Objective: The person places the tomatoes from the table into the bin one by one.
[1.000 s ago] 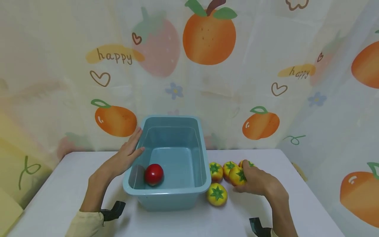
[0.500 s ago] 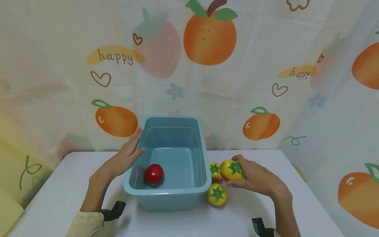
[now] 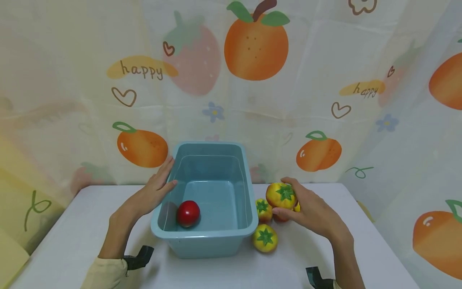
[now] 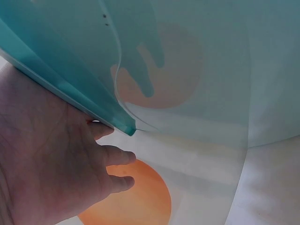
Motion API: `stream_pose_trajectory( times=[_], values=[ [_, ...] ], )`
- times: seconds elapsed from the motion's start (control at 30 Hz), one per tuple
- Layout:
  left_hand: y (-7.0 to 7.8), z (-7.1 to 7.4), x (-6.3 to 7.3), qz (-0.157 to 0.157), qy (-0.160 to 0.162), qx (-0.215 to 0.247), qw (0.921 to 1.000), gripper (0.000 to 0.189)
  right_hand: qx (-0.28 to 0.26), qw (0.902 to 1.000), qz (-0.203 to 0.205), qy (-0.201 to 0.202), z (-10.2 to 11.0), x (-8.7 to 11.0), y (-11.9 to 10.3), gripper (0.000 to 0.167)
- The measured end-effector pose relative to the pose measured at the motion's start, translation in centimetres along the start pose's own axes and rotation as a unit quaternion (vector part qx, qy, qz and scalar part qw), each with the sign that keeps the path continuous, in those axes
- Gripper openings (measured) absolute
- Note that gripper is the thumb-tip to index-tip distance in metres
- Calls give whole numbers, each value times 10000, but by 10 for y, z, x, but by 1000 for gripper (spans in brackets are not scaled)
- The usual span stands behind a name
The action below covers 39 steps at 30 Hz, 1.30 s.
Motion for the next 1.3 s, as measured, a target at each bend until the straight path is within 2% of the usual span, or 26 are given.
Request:
stream_pose_trajectory(
  times=[0.23,0.4,0.67,0.9,1.0,1.13,1.3],
  values=[
    [-1,0,0,27,14,-25,10000,82,-254,9975,241,612,-7,-7,-10,80],
    [-2,0,0,42,13,-34,10000,82,-224,9935,533,980,-15,-13,-23,79],
    [-2,-1,0,40,36,-44,10000,81,-411,9898,720,1155,-29,-18,-40,81],
    [-1,-1,-1,47,14,-31,10000,81,-388,9836,1091,1381,-40,-21,-54,79],
    [-1,-1,-1,62,10,-45,10000,81,-372,9831,1215,1318,-47,-22,-61,81],
    [0,-1,-1,68,8,-47,10000,81,-185,9836,1479,1013,-56,-24,-67,80],
    [0,-1,1,82,0,-39,10000,81,-225,9834,1591,842,-57,-23,-70,78]
  ],
)
Point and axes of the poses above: each hand's wrist, its own x-axis away from the middle knuckle, its own z-axis out of the back of the hand, y = z × x, the point moved 3 cm from there along -x, towards the middle knuckle, and after that the axes turned 12 degrees about z, right-handed, at the moved point
